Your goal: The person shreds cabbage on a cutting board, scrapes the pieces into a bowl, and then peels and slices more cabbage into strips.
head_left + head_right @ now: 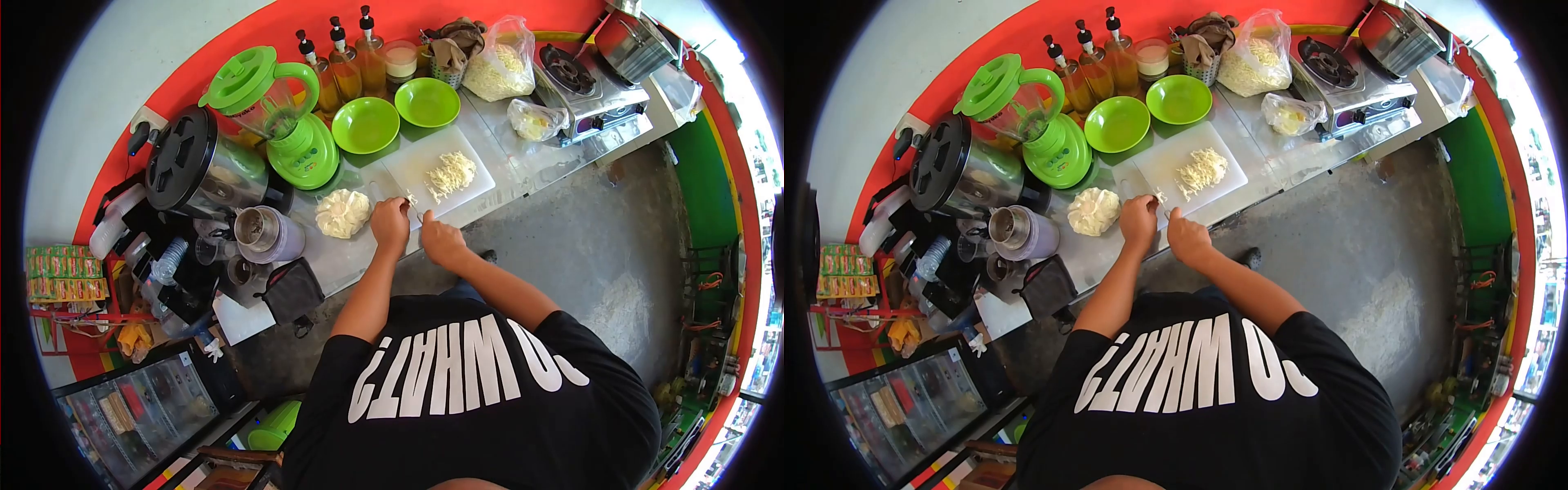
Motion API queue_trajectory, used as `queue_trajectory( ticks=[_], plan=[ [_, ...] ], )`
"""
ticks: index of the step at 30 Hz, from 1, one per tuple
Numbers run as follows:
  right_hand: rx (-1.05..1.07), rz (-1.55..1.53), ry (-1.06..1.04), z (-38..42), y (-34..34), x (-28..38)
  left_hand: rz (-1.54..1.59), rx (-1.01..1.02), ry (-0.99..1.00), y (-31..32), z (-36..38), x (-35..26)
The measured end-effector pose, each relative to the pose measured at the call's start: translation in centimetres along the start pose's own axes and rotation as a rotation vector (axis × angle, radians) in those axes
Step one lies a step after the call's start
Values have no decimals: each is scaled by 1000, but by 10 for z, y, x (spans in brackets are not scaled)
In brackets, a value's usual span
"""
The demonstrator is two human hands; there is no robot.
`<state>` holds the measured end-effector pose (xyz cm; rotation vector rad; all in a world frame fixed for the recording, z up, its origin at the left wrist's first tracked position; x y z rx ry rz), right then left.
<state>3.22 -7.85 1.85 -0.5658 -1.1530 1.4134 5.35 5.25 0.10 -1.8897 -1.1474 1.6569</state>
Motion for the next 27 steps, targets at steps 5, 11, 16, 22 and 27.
queue_trajectory(
  ticks=[5,11,16,22,27],
  plan=[
    [-6,11,25,-17,4,-7,-23,15,-18,2,-3,3],
    [27,54,-59,-17,-10,0,125,26,-30,6,-2,11],
    [-20,-14,25,-7,13,-3,191,-3,13,7,-3,13],
    [-3,-12,-20,-23,-7,0,176,-12,0,4,2,11],
    [89,-31,27,1,2,-3,154,6,17,6,7,12]
  ],
)
Point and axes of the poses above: each hand's wrist, its own z-axis away from the middle knuckle, its own y-axis out of the palm, x = y × z, the point moved 5 cm from there along -z, towards the middle knuckle
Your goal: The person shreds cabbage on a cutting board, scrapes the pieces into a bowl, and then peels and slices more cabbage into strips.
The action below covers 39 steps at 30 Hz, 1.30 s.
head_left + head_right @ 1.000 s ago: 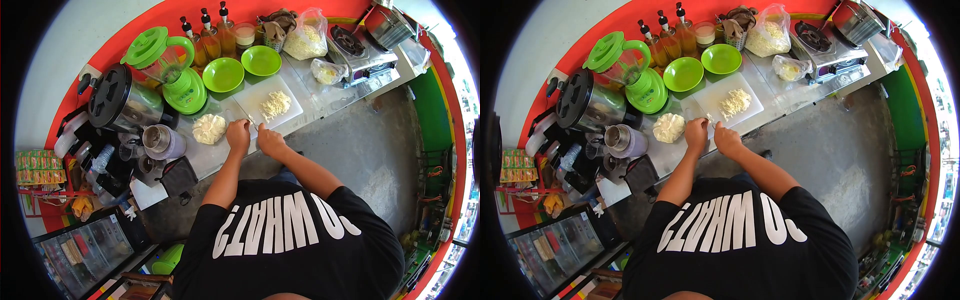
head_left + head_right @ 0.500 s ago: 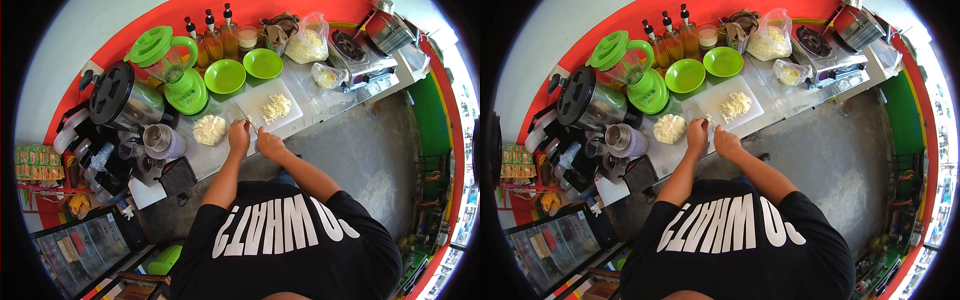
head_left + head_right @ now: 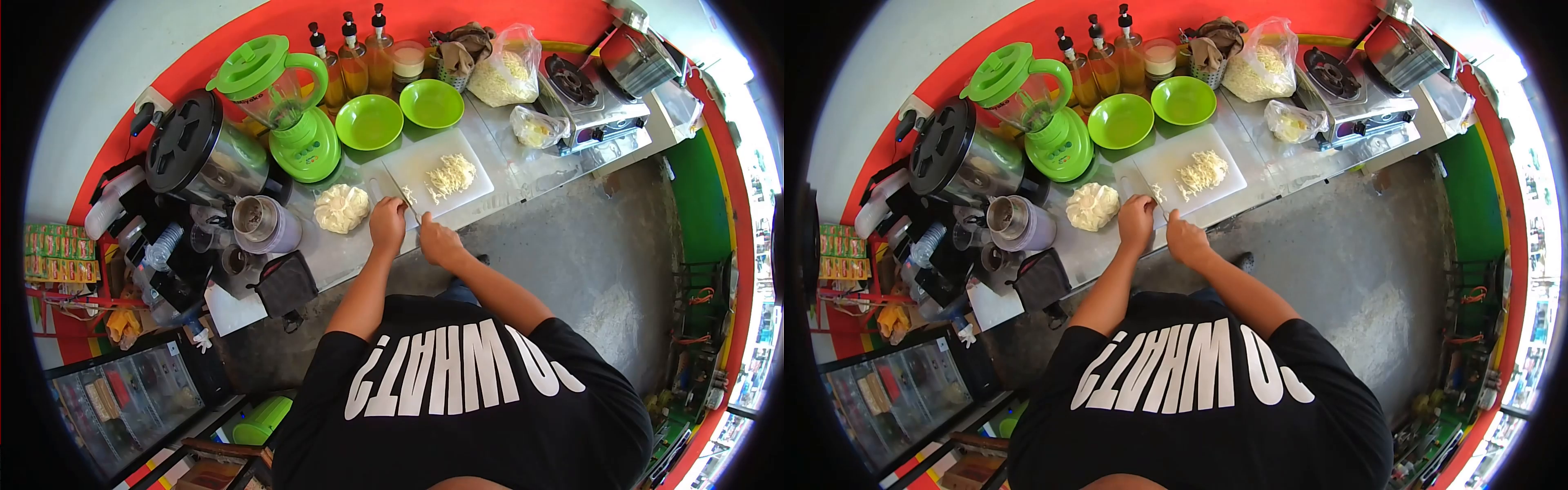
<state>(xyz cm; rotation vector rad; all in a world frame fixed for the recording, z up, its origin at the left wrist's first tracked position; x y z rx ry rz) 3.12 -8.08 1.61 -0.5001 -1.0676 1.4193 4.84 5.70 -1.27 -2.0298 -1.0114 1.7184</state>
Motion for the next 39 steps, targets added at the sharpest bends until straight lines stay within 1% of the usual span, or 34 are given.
queue_trajectory(
  ticks=[1,4,8,10,11,13,14,17,19,20,22,23,25,26,28,34,39],
  plan=[
    [-2,-22,22,0,5,-3,-31,-2,36,0,0,-1],
    [5,-74,-4,-11,10,-11,-91,-40,79,0,7,-5],
    [11,-58,-78,-21,4,-20,-89,-73,75,2,10,-7],
    [13,-164,-101,-17,7,-29,-118,-91,105,2,12,-7],
    [9,-160,-103,-13,9,-35,-116,-96,106,2,14,-7],
    [-2,-217,-97,-5,8,-51,-128,-169,171,1,18,-8],
    [-5,-213,-97,-5,8,-59,-125,-173,173,2,18,-7],
    [-49,-251,-40,-2,7,-82,-142,-161,183,3,17,-8],
    [-122,-258,30,1,-1,-90,-160,-101,219,3,10,-11],
    [-118,-258,31,2,-1,-90,-160,-98,215,2,7,-11],
    [-193,-333,67,4,-3,-88,-139,-98,227,1,3,-11],
    [-188,-335,71,5,0,-86,-139,-91,223,2,2,-11],
    [-226,-331,9,14,-9,-69,-131,-96,227,2,2,-12],
    [-221,-333,15,15,-8,-64,-129,-88,224,2,1,-12],
    [-207,-291,-35,17,-4,-52,-106,-101,231,2,0,-11],
    [-170,-165,-52,18,-3,-30,-75,-128,225,0,0,-13],
    [-140,-46,-68,19,-6,-18,-59,-99,216,-2,0,-15]
  ],
)
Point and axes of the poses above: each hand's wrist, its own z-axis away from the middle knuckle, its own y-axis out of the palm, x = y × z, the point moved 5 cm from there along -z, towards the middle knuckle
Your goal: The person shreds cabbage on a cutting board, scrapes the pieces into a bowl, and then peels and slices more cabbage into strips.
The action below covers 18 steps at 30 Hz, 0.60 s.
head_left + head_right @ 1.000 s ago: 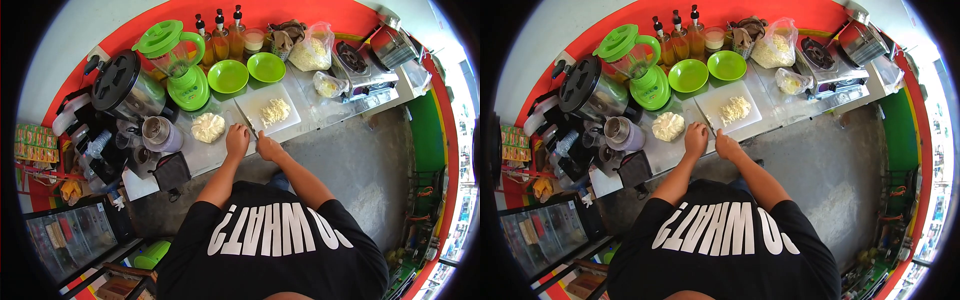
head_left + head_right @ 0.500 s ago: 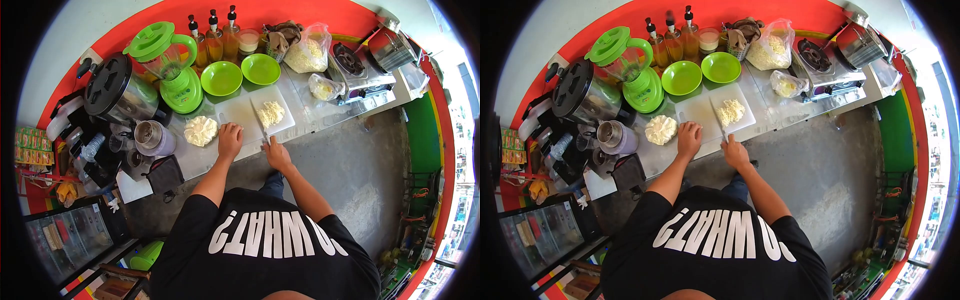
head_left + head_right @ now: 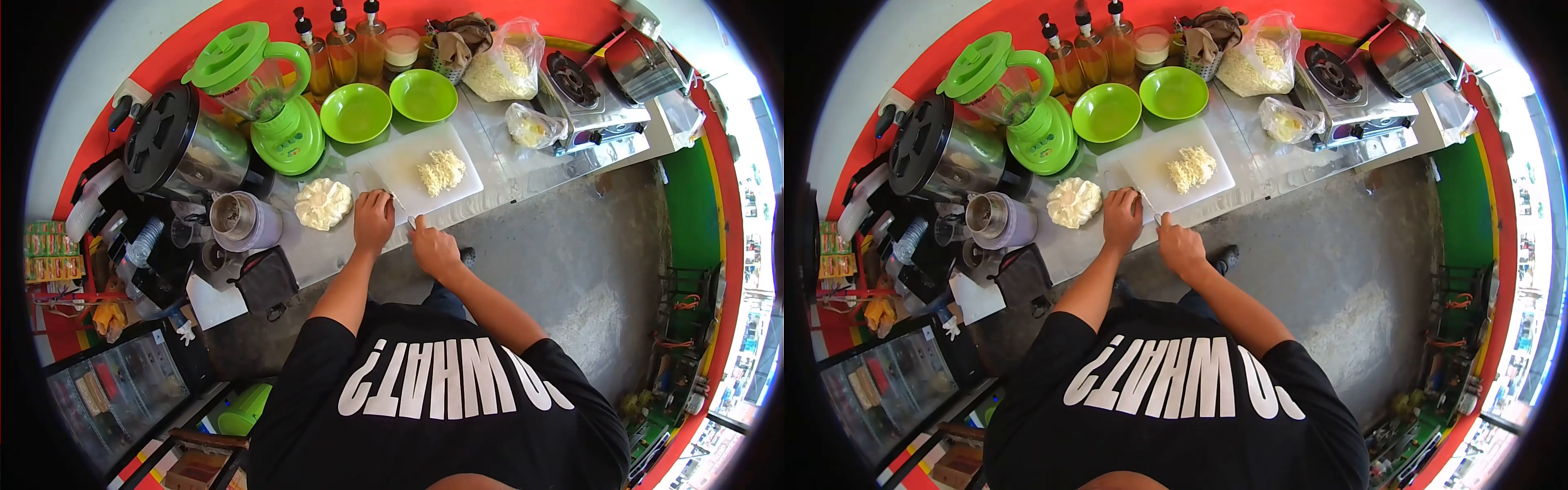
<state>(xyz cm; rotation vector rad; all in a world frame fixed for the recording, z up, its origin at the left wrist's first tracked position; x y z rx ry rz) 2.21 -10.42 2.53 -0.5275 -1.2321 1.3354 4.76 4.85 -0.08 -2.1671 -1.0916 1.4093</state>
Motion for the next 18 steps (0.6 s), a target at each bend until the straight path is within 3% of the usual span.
queue_trajectory(
  ticks=[7,10,18],
  plan=[
    [-37,120,29,-13,27,-4,29,-9,-20,2,1,0],
    [25,11,43,-24,19,-3,44,-5,-26,0,1,2],
    [7,68,64,-9,18,4,47,-55,-22,1,4,3]
  ],
)
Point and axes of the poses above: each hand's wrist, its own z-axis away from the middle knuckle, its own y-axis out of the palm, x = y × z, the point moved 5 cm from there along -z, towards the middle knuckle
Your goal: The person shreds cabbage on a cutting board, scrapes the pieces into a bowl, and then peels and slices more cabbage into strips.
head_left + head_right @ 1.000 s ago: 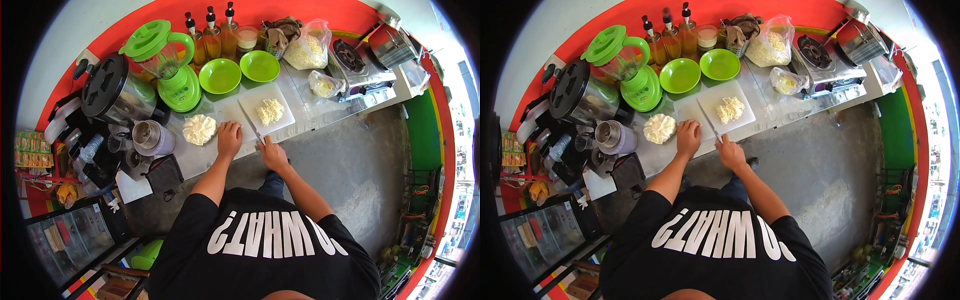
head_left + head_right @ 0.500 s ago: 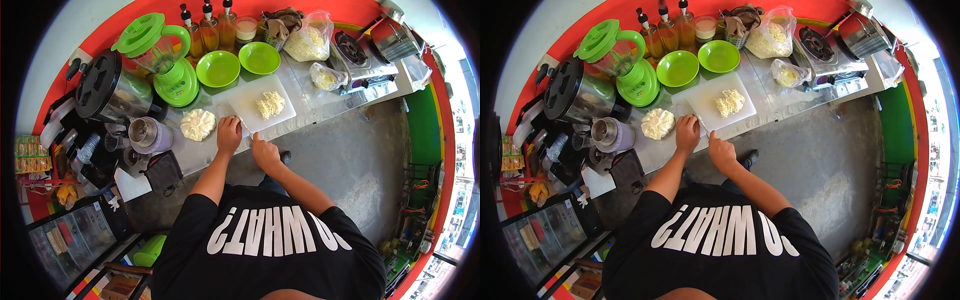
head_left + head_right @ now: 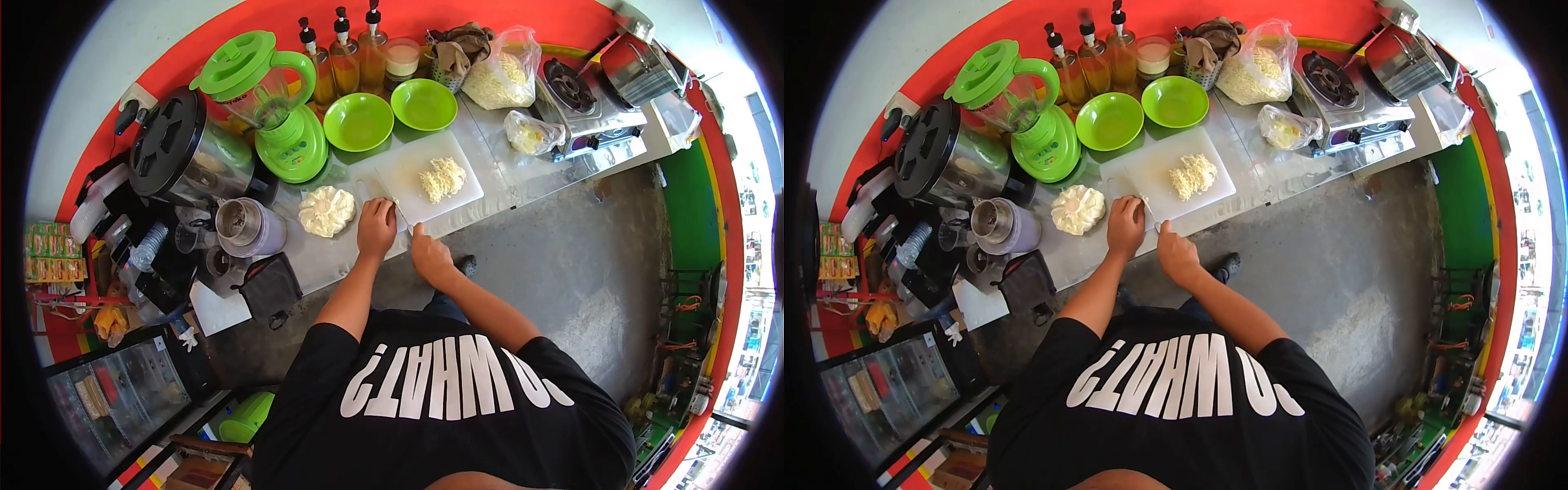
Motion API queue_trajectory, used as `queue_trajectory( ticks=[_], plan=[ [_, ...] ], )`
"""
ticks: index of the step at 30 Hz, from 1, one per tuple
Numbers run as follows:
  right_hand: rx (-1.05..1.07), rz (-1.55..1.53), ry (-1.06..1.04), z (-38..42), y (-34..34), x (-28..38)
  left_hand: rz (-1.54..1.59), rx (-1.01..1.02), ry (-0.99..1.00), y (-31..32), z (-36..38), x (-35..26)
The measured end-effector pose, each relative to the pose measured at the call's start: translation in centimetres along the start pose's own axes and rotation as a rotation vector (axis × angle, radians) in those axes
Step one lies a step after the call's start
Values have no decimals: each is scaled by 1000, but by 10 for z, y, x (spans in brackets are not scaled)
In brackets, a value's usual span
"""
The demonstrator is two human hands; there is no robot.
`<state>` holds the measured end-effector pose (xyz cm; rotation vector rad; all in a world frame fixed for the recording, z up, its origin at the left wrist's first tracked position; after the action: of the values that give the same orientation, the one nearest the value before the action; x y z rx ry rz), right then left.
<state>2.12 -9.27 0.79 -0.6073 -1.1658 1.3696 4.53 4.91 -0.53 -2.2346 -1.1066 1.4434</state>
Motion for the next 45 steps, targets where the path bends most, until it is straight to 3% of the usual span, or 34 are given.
queue_trajectory(
  ticks=[8,13,19,29,34,40,45],
  plan=[
    [30,-34,-27,-13,-19,5,15,9,7,-1,0,-1],
    [55,-105,64,-4,-2,6,33,4,-16,0,2,1],
    [11,-7,-25,-22,-11,9,78,18,-19,1,3,3],
    [57,-58,53,-23,0,4,59,6,-23,1,3,6],
    [26,41,-21,-21,-7,5,72,15,-29,-1,1,3],
    [16,-85,61,-21,4,7,51,31,-55,0,1,3],
    [74,-1,-15,-24,-16,11,77,17,-31,-1,1,2]
  ],
)
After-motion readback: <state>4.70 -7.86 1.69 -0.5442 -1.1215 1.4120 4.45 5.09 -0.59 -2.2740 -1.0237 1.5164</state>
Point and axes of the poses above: each hand's wrist, its own z-axis away from the middle knuckle, its own y-axis out of the palm, x = y × z, the point moved 5 cm from there along -z, towards the middle knuckle
